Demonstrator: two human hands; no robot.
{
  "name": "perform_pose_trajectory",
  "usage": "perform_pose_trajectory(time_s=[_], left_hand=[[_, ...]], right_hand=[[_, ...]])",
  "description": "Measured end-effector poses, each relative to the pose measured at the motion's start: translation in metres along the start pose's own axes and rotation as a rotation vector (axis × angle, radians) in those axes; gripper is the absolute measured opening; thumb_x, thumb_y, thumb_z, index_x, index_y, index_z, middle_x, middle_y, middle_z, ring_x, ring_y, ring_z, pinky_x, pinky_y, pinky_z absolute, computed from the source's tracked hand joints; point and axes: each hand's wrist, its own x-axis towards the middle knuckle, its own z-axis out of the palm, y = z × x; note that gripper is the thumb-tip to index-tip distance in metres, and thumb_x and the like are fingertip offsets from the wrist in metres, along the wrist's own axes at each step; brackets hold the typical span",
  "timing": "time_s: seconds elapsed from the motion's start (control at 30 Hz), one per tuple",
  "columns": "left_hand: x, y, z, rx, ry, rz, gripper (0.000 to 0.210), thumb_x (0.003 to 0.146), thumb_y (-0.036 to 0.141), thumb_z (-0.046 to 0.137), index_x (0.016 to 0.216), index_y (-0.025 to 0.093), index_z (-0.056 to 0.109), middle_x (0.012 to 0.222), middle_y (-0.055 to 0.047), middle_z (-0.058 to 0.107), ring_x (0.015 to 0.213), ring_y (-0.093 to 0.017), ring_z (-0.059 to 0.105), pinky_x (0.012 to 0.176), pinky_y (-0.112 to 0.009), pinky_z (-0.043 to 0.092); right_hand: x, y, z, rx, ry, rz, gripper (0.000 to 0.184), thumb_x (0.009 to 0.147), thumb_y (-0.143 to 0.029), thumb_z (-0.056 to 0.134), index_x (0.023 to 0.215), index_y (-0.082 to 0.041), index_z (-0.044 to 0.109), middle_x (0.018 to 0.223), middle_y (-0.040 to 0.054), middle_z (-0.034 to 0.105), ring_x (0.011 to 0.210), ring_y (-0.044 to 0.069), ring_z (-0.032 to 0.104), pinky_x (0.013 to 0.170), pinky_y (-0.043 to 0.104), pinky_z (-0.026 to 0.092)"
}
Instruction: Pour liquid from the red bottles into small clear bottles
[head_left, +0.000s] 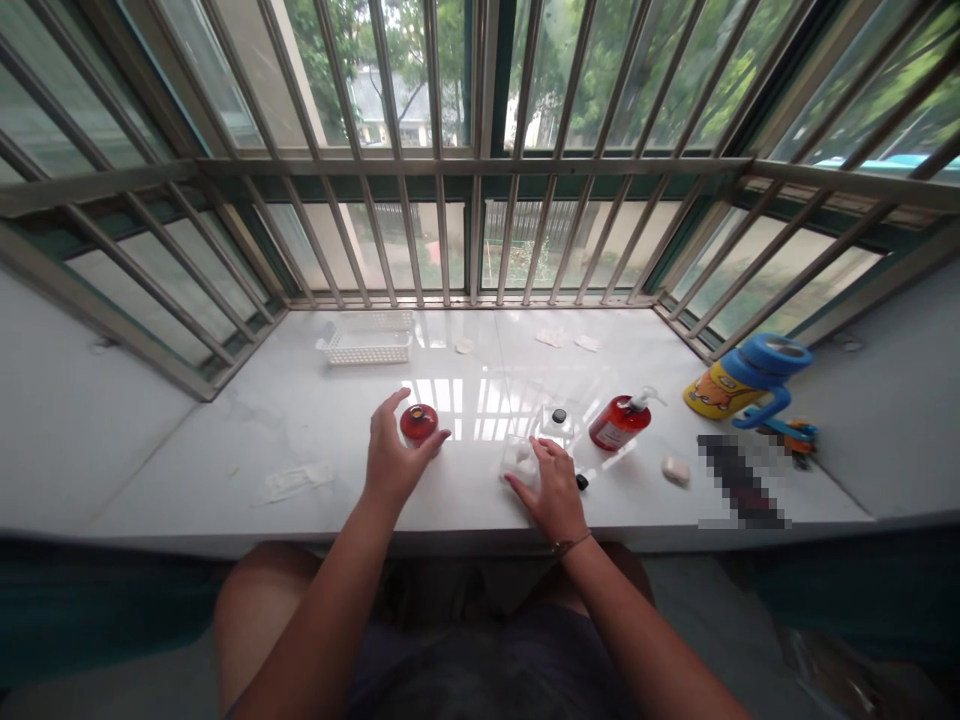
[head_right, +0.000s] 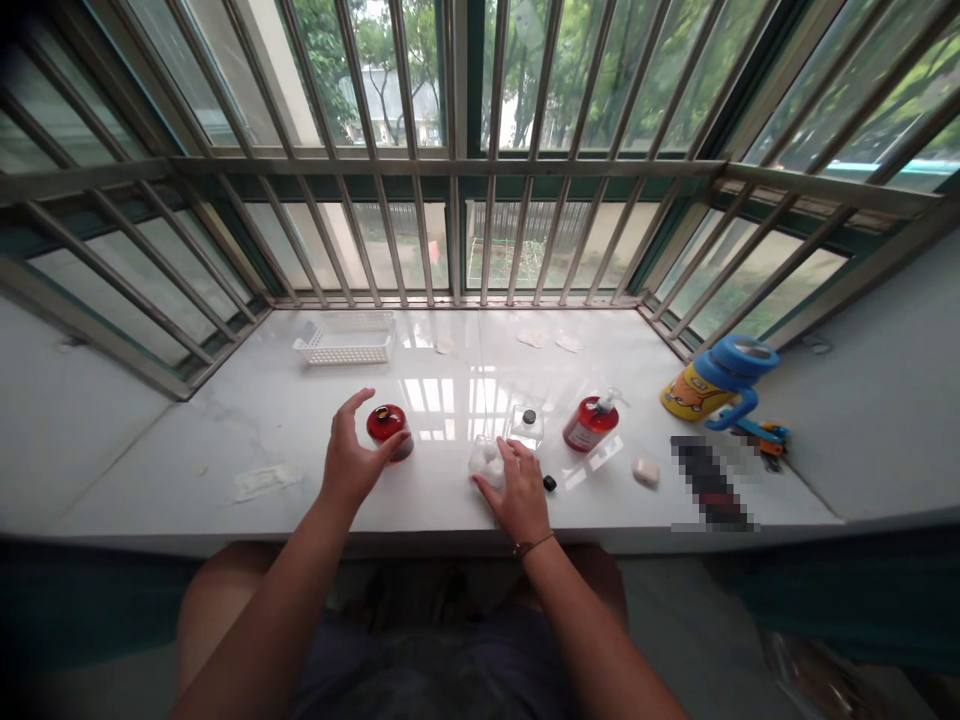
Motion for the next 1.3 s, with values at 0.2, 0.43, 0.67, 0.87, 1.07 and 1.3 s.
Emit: perform_pose_trajectory(time_s=[0.2, 0.43, 0.67, 0.87, 1.07, 1.3], left_hand=[[0.019, -0.029, 0.024, -0.161, -0.189, -0.243, 0.094, 0.075, 0.046, 0.095, 0.151, 0.03, 0.043, 0.132, -0.009, 0.074, 0.125, -0.03, 0.071, 0.113, -0.053, 0.052], [0.013, -0.035, 0.029, -0.173, -0.136, -0.183, 0.065, 0.081, 0.04, 0.087, 0.136, 0.026, 0.055, 0.128, -0.008, 0.074, 0.12, -0.027, 0.071, 0.113, -0.049, 0.052], [0.014, -0.035, 0.027, -0.18, -0.157, -0.199, 0.061, 0.081, 0.037, 0.087, 0.132, 0.026, 0.057, 0.127, -0.006, 0.074, 0.12, -0.025, 0.071, 0.112, -0.045, 0.053], [0.013, -0.035, 0.029, -0.166, -0.162, -0.209, 0.055, 0.082, 0.037, 0.086, 0.129, 0.028, 0.059, 0.128, -0.004, 0.074, 0.12, -0.025, 0.071, 0.112, -0.044, 0.054], [0.014, -0.036, 0.02, -0.099, -0.209, -0.139, 0.065, 0.083, 0.039, 0.088, 0.137, 0.026, 0.054, 0.138, -0.01, 0.07, 0.128, -0.031, 0.068, 0.113, -0.051, 0.055], [-0.03, 0.013, 0.015, 0.034, -0.084, 0.378, 0.054, 0.1, 0.027, 0.069, 0.15, 0.024, 0.048, 0.14, -0.015, 0.068, 0.137, -0.031, 0.062, 0.125, -0.055, 0.045]], right_hand=[[-0.002, 0.001, 0.001, -0.01, 0.015, 0.001, 0.059, 0.099, -0.049, 0.072, 0.147, -0.022, 0.051, 0.143, 0.0203, 0.057, 0.136, 0.036, 0.057, 0.111, 0.062, 0.054], [-0.001, -0.005, -0.001, -0.151, 0.038, 0.072, 0.052, 0.098, -0.058, 0.07, 0.133, -0.021, 0.058, 0.149, 0.0221, 0.055, 0.138, 0.04, 0.053, 0.111, 0.063, 0.05], [0.004, -0.007, -0.006, -0.169, -0.023, 0.092, 0.051, 0.099, -0.063, 0.064, 0.127, -0.021, 0.058, 0.147, 0.0201, 0.061, 0.134, 0.039, 0.055, 0.11, 0.06, 0.049], [0.024, -0.005, -0.014, -0.006, -0.057, 0.113, 0.044, 0.098, -0.061, 0.068, 0.115, -0.022, 0.059, 0.136, 0.0192, 0.065, 0.131, 0.037, 0.06, 0.113, 0.058, 0.049], [0.036, -0.017, -0.001, 0.302, -0.141, 0.296, 0.037, 0.096, -0.06, 0.072, 0.096, -0.025, 0.059, 0.12, 0.0107, 0.072, 0.114, 0.032, 0.068, 0.101, 0.052, 0.056], [0.01, -0.034, 0.015, 0.456, -0.054, 0.276, 0.024, 0.099, -0.048, 0.067, 0.104, -0.025, 0.062, 0.127, 0.0105, 0.07, 0.121, 0.029, 0.066, 0.107, 0.05, 0.053]])
